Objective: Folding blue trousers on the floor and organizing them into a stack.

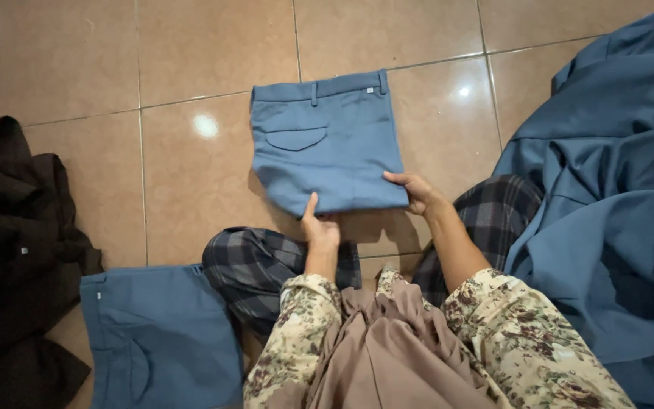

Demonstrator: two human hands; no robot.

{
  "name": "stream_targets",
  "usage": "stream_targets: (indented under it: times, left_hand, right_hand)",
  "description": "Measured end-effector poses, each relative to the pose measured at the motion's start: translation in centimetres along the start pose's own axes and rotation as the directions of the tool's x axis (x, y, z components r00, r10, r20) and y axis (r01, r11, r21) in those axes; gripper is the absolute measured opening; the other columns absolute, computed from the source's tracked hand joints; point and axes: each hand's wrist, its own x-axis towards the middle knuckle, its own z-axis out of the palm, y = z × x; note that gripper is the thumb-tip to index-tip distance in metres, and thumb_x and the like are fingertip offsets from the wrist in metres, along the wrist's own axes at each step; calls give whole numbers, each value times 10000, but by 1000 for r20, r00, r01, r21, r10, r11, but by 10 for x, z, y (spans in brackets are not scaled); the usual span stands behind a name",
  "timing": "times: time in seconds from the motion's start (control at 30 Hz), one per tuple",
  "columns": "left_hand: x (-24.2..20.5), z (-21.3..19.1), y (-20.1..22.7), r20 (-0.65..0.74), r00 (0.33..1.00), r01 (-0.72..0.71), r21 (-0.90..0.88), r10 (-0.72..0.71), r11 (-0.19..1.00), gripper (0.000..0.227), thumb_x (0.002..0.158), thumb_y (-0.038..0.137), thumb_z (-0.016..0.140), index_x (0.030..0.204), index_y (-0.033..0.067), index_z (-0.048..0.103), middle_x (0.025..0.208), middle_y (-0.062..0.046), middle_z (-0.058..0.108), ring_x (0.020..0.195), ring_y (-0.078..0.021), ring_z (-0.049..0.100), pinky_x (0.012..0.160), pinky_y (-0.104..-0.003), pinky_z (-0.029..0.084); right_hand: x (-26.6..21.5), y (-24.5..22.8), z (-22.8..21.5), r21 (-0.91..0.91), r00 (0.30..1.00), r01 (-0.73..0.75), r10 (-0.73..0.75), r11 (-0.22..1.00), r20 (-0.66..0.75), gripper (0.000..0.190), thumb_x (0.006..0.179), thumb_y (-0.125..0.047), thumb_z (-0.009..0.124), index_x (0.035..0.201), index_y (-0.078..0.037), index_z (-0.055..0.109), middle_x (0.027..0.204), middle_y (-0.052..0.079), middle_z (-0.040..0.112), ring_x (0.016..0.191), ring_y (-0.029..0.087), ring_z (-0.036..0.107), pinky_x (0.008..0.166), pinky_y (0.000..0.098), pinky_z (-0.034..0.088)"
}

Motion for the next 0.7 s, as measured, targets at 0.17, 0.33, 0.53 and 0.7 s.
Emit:
stream_targets:
  times: [0.17,0.33,0.53,0.7]
  left_hand:
    - [29,-46,34,-86,909,-365,309,408,878,976,897,22,783,1582,351,170,1590,-92,247,1379,-389,431,1158,-585,341]
    - [-5,-28,24,340,418,-588,808,842,-35,891,822,99,792,1571,151,311,1586,-266,313,1481,-413,329,1233,-533,243]
    - [-51,16,-18,853,319,-621,518,414,-589,669,955,116,643,1579,135,406,1662,-251,223,1519,-466,207,1204,-604,197]
    - [-8,8,-45,804,594,-503,373,1,-780,576,1085,397,380,1635,281,249,1683,-160,235,1548,-447,174,1197,-697,145]
  right_hand:
    - [-73,-24,50,-331,992,-84,46,940,-120,959,926,-298,720,1627,5,140,1675,260,169,1504,413,245,1199,607,274]
    - [-49,-15,16,-736,954,-14,-212,677,-213,625,905,-348,713,1462,-178,486,1477,197,431,1397,425,393,1070,648,338]
    - [-47,-4,33,-994,473,47,-874,-97,107,377,1024,-351,615,1334,-147,679,1206,173,718,1178,372,647,955,528,500]
    - [-25,44,62,-751,201,-46,-742,-659,639,516,1028,-317,612,1531,-240,532,1581,85,490,1456,325,415,1107,483,332]
